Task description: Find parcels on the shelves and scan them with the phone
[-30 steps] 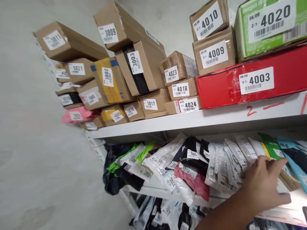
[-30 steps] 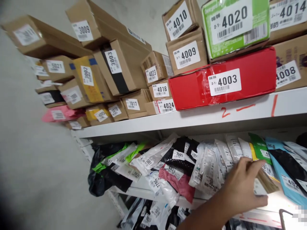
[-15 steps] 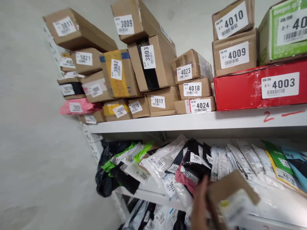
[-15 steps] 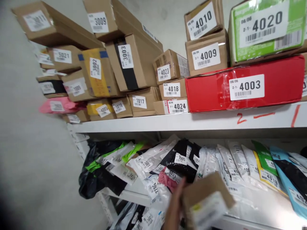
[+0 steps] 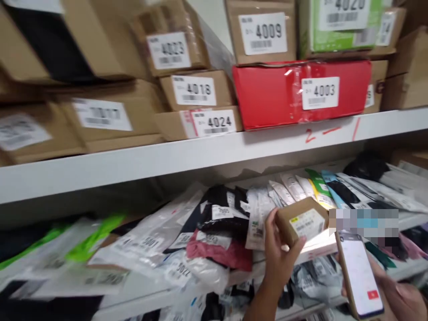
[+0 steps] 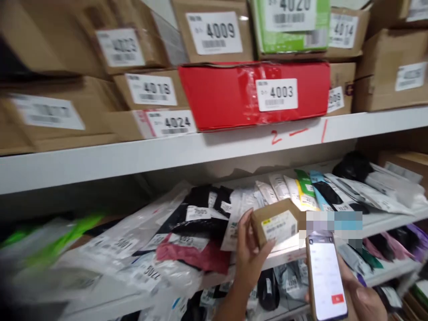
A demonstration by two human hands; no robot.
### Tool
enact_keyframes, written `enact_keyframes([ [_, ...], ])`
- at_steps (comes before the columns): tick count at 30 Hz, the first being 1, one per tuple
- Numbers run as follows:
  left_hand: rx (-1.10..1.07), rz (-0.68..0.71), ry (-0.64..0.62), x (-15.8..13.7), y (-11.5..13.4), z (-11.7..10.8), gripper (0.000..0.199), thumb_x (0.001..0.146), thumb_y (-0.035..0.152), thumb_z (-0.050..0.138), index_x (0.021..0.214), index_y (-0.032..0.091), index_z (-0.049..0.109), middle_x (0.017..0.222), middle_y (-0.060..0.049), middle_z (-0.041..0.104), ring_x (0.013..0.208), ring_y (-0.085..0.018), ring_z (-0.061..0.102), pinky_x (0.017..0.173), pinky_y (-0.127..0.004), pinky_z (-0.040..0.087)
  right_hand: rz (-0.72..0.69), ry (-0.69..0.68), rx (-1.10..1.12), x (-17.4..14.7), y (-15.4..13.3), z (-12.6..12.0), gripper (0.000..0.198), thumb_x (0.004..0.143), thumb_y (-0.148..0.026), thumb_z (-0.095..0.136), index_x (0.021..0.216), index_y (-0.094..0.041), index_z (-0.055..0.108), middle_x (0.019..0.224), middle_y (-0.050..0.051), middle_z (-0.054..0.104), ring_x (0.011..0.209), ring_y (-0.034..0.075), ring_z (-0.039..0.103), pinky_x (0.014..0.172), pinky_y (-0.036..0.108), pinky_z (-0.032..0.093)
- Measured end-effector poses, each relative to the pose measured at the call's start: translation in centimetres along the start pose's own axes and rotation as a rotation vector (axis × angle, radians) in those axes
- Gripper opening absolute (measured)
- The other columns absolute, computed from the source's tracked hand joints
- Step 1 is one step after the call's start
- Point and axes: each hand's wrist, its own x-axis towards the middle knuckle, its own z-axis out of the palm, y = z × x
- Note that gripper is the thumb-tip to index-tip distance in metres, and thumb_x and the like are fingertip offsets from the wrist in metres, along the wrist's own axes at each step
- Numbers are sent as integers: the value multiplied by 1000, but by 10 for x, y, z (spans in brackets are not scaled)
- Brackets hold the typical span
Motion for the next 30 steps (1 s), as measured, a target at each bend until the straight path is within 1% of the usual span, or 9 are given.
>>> enact_keyframes([
  [3,-118,-81,-249,34,-22,31,79,69,36,77,139,25,42,135,-10,57,117,-28,59,95,-38,52,-98,49,79,-5,-3,4,110,69,-45,81,157,-29,16,104,12,76,66,28,74,46,28,55],
  [6,-78,-119,-372,52,-37,43,65,67,26,71,130,24,53,133,-8,57,124,-29,53,105,-41,43,-178,82,24,-10,-10,9,119,69,-44,83,158,-28,6,102,11,76,66,27,72,41,23,49],
  [10,70,-35,-374,52,-52,43,65,65,17,58,129,28,59,138,-4,53,135,-28,41,115,-42,30,-152,84,-34,-19,-19,0,117,73,-43,80,158,-25,2,103,12,76,65,23,72,47,23,49],
  [13,99,-2,-372,49,-59,42,71,61,16,54,130,30,58,138,-3,52,134,-29,40,116,-44,27,-127,76,-6,-22,-25,-10,106,71,-41,81,157,-30,19,129,11,67,95,30,71,72,37,58],
  [15,118,1,-358,49,-64,43,72,60,15,52,131,29,58,138,-4,52,133,-29,41,116,-45,27,-90,37,-10,-20,-30,-14,96,71,-41,81,154,-32,31,136,8,62,108,33,66,86,45,55],
  [19,121,47,-344,49,-68,47,68,63,18,54,131,27,57,137,-5,52,133,-30,41,115,-46,29,-57,-44,-7,-10,-45,-3,86,73,-44,77,149,-30,40,117,7,70,94,29,69,74,38,56],
  [22,168,76,-333,47,-67,50,62,68,19,54,129,29,58,138,-4,51,134,-29,41,116,-45,29,-34,-112,17,-3,-59,14,76,73,-43,74,143,-28,49,108,5,72,85,25,69,75,35,54],
  [27,169,-1,-297,41,-62,56,58,75,28,62,132,27,57,138,-8,54,128,-31,50,111,-46,38,24,-172,40,-3,-75,30,69,71,-40,71,136,-24,55,109,5,71,87,24,67,72,31,50],
  [30,125,-40,-276,40,-63,58,61,72,33,66,132,26,57,137,-8,56,127,-32,52,109,-46,41,56,-174,34,-8,-79,28,71,70,-40,70,137,-24,53,118,6,69,100,27,64,81,34,49],
])
